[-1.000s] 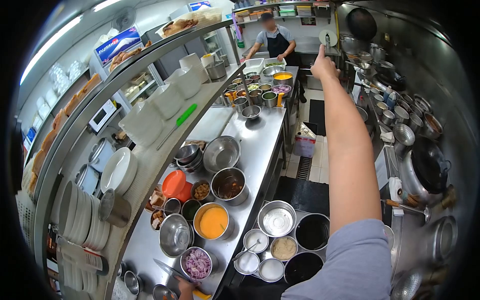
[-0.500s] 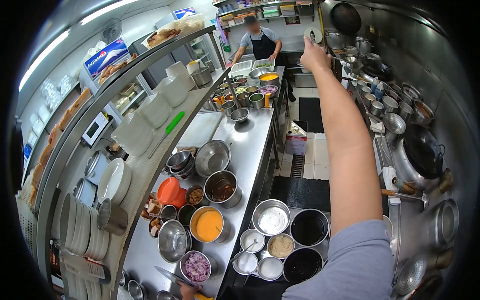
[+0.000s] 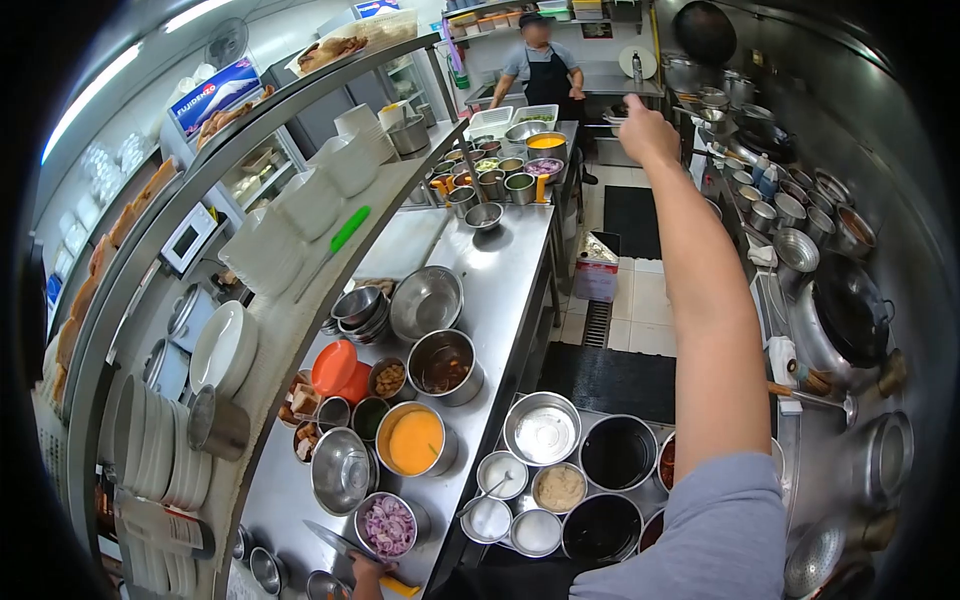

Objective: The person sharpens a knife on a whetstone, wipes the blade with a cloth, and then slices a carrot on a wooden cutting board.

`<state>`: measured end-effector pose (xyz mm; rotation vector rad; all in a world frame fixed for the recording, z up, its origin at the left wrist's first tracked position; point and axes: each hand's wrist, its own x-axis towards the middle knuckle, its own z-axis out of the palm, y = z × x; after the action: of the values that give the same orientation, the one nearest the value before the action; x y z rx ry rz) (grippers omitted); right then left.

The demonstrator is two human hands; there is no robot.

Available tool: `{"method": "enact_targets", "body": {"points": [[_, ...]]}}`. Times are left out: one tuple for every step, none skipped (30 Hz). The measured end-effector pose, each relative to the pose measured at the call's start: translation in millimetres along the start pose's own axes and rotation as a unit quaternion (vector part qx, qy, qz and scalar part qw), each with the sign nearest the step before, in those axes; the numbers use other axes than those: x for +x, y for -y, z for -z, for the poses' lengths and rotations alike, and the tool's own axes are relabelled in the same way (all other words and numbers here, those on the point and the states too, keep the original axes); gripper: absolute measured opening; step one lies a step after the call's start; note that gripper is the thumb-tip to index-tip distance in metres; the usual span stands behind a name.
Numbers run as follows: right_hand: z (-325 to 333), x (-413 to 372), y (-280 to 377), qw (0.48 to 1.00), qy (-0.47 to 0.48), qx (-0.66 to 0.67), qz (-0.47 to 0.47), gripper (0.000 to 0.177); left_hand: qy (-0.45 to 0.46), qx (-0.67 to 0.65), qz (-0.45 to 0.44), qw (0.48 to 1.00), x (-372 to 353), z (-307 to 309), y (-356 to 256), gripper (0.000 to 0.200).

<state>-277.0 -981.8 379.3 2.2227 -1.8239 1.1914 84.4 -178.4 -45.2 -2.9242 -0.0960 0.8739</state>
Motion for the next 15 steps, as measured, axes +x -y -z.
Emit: {"method": "enact_targets", "body": {"points": [[-8,-4,-7,1.000,0.008,0.000,-0.011,0.046,-0.001,-0.002,0.003,1.000,3,-1,1,0.160],[-16,-6,-14,1.000,0.015,0.001,-0.022,0.045,0.002,0.010,0.004,1.000,6,-2,-1,0.161],[-26,-12,-22,1.000,0.015,0.002,-0.021,0.045,0.006,0.024,0.004,1.000,8,-3,0,0.162],[-39,-20,-31,0.999,0.026,0.027,-0.033,0.044,0.005,0.023,0.005,1.000,10,-4,3,0.162],[-55,-28,-41,0.997,0.036,0.053,-0.044,0.043,0.006,0.024,0.001,1.000,11,-5,3,0.163],[-80,-36,-56,0.993,0.029,0.106,-0.036,0.043,0.006,0.023,-0.004,1.000,11,-6,3,0.164],[-110,-45,-70,0.981,0.047,0.185,-0.038,0.043,0.004,0.021,-0.006,1.000,12,-8,2,0.164],[-105,-71,-59,0.948,0.099,0.291,-0.078,0.044,-0.010,0.014,-0.007,1.000,13,-10,4,0.164],[-127,-91,-65,0.911,0.094,0.397,-0.062,0.046,-0.023,0.008,-0.007,1.000,14,-11,6,0.164],[-135,-114,-64,0.887,0.109,0.444,-0.061,0.048,-0.026,0.008,-0.009,1.000,16,-12,5,0.164],[-141,-139,-61,0.852,0.145,0.495,-0.088,0.049,-0.022,0.017,-0.008,1.000,17,-13,6,0.164],[-129,-168,-47,0.822,0.179,0.522,-0.140,0.052,-0.016,0.027,-0.007,0.999,20,-14,8,0.165],[-129,-191,-45,0.779,0.230,0.558,-0.170,0.052,-0.017,0.027,-0.007,0.999,22,-14,9,0.165],[-134,-212,-44,0.760,0.255,0.568,-0.186,0.051,-0.014,0.021,-0.009,1.000,23,-14,11,0.165],[-138,-231,-45,0.741,0.280,0.576,-0.202,0.050,-0.010,0.015,-0.012,1.000,24,-15,12,0.166]]}}
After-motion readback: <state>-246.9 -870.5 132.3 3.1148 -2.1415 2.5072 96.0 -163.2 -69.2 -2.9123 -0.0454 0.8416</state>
